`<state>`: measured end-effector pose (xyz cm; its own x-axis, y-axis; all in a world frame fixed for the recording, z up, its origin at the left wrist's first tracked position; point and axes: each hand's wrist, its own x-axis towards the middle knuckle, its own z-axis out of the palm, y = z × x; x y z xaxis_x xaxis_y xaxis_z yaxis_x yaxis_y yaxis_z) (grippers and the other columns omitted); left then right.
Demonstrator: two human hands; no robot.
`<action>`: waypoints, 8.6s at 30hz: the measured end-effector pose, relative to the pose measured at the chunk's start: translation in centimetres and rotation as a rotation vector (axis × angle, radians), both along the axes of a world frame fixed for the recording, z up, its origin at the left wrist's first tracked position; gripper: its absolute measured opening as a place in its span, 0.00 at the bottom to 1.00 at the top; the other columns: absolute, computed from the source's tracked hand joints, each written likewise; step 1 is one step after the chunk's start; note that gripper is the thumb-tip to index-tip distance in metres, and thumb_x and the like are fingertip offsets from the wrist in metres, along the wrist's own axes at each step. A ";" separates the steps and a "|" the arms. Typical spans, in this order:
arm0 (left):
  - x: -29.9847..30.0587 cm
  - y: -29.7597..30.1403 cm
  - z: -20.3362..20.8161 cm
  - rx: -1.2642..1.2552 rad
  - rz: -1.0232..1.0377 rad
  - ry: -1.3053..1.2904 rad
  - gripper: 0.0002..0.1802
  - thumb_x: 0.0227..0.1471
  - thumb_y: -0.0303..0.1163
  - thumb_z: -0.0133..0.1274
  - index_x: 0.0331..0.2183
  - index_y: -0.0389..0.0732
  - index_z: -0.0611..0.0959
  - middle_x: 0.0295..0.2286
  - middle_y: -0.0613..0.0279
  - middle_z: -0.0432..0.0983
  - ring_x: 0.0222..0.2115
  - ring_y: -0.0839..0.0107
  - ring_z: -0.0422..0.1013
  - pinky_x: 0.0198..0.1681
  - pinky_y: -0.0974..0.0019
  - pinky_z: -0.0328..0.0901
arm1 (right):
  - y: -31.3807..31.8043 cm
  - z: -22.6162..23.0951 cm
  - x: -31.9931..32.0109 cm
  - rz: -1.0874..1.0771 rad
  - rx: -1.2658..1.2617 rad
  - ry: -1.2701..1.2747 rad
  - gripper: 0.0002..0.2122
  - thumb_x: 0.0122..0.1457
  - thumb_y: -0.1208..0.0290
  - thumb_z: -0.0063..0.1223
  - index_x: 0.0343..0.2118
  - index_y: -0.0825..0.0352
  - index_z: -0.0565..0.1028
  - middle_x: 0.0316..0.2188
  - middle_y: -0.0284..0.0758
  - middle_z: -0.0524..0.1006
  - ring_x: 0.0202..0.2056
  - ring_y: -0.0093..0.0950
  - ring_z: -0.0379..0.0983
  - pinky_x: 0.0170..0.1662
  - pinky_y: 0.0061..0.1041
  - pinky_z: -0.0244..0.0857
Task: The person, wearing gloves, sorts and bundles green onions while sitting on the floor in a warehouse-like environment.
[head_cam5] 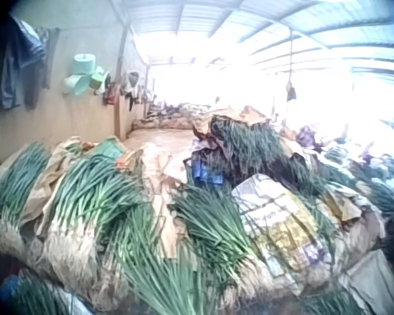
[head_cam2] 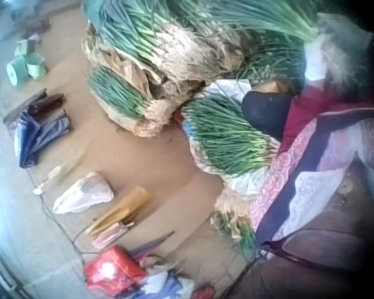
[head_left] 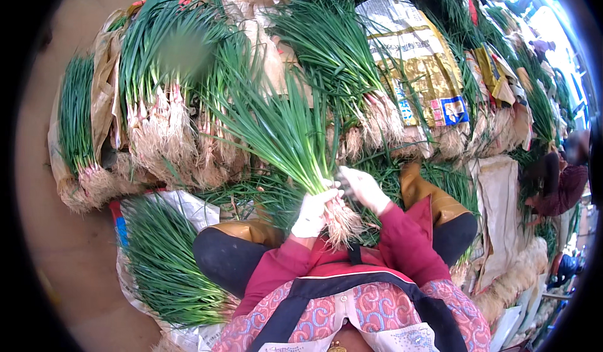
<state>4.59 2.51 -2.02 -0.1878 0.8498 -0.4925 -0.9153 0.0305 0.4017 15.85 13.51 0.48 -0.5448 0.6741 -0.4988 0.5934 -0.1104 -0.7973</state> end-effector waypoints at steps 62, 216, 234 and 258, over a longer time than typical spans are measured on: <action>-2.3 -0.1 1.1 0.130 0.089 -0.135 0.22 0.46 0.22 0.53 0.45 0.40 0.69 0.36 0.59 0.71 0.26 0.69 0.72 0.26 0.64 0.72 | 13.0 0.3 -4.6 -0.055 0.909 -0.301 0.09 0.50 0.64 0.52 0.21 0.62 0.77 0.22 0.40 0.76 0.27 0.37 0.74 0.30 0.32 0.66; -0.5 -0.8 1.5 0.108 0.028 -0.109 0.17 0.43 0.19 0.53 0.39 0.33 0.72 0.40 0.50 0.71 0.40 0.62 0.71 0.40 0.62 0.69 | -5.0 2.8 2.8 0.009 -0.209 0.238 0.14 0.60 0.59 0.45 0.25 0.64 0.74 0.15 0.24 0.68 0.18 0.14 0.62 0.22 0.17 0.55; -0.7 -1.9 2.2 0.018 0.006 -0.079 0.17 0.39 0.18 0.55 0.37 0.35 0.74 0.25 0.57 0.73 0.23 0.67 0.73 0.25 0.69 0.69 | -0.9 -5.0 -3.1 -0.318 0.183 0.369 0.13 0.53 0.80 0.49 0.43 0.71 0.74 0.29 0.35 0.77 0.28 0.18 0.71 0.33 0.14 0.64; 0.2 -2.8 -2.0 -0.005 -0.073 -0.082 0.15 0.43 0.21 0.52 0.37 0.36 0.74 0.23 0.58 0.74 0.23 0.69 0.72 0.26 0.68 0.69 | -1.9 -0.4 -4.6 -0.299 -0.339 0.480 0.07 0.56 0.69 0.48 0.24 0.64 0.72 0.18 0.26 0.70 0.17 0.14 0.62 0.20 0.15 0.57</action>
<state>4.84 -0.31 -4.01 -0.0845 0.8574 -0.5076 -0.9402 0.1000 0.3256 11.26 11.61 0.08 -0.5735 0.6789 -0.4585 0.0853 -0.5071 -0.8576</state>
